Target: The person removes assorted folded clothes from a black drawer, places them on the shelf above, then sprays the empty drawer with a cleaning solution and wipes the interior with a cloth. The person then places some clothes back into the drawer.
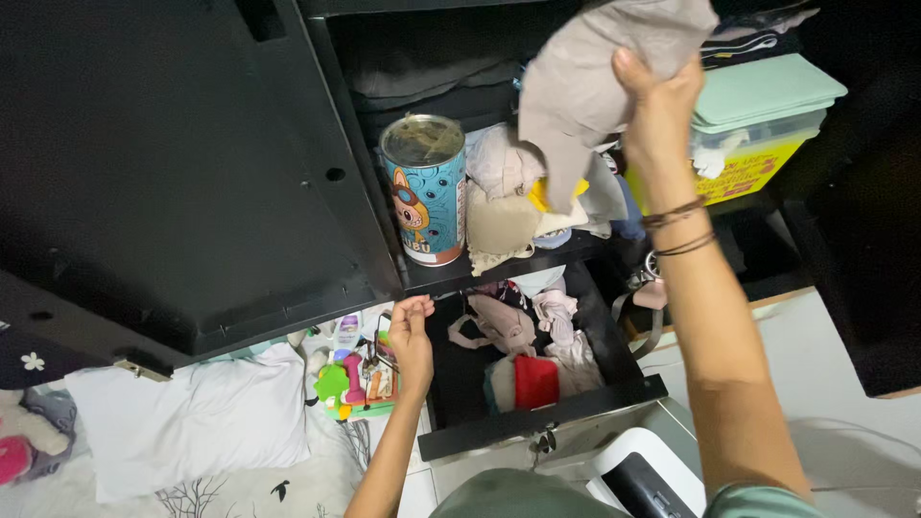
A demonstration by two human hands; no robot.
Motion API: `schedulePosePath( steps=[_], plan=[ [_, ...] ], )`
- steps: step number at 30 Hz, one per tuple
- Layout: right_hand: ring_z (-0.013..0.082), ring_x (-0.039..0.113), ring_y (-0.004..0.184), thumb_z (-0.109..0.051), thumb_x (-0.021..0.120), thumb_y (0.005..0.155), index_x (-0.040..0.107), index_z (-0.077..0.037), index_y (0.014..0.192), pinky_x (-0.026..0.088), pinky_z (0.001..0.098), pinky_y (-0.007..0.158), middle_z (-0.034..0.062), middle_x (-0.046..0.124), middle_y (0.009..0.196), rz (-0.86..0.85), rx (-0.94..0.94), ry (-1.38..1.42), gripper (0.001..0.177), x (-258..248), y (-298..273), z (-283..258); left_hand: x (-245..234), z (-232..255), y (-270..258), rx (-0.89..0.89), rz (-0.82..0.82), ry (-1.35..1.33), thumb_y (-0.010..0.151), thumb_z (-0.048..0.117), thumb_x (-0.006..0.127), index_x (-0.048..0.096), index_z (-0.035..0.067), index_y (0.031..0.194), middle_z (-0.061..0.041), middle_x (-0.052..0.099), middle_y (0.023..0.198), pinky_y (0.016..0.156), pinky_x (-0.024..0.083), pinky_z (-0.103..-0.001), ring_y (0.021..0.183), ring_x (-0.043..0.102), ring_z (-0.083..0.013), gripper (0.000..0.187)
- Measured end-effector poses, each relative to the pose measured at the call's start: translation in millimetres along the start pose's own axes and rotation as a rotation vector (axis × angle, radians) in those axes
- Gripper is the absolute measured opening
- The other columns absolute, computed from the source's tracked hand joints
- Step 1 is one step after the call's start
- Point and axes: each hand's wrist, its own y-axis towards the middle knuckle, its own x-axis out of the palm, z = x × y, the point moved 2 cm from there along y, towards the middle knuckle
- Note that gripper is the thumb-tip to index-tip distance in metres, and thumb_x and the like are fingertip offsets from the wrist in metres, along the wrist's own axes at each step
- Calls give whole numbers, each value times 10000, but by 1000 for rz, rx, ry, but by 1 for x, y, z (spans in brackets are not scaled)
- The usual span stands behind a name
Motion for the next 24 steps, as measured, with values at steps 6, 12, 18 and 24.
schedulePosePath(
  steps=[6,12,18,24],
  plan=[
    [271,488,1400,1,769,993,321,55,1545,393,393,1235,225,432,1558,392,-261,89,712,26,-20,45,-2,-6,-3,-5,-6,-47,1066,129,533,660,-28,1066,-100,724,1023,901,550,-298,940,683,-152,202],
    [294,339,1560,-131,757,1060,152,61,1635,229,405,1344,250,284,1692,553,-313,-347,857,49,-54,60,-2,-8,0,15,1,3,1066,126,539,665,-18,1059,-88,725,1020,897,543,-289,937,678,-141,191],
    [339,382,1495,-93,804,986,271,22,1563,233,449,1347,271,401,1593,362,-176,-574,795,81,-91,75,-2,-3,-6,-3,-16,1,1047,95,571,667,-4,1066,-64,713,999,899,534,-278,949,665,-123,139],
    [428,225,1563,28,746,873,240,-6,1570,142,485,1326,305,258,1625,234,-204,-866,863,89,-76,54,-1,1,-6,-1,-27,10,1037,69,615,666,0,1062,-42,697,975,877,512,-258,934,641,-106,90]
  ],
)
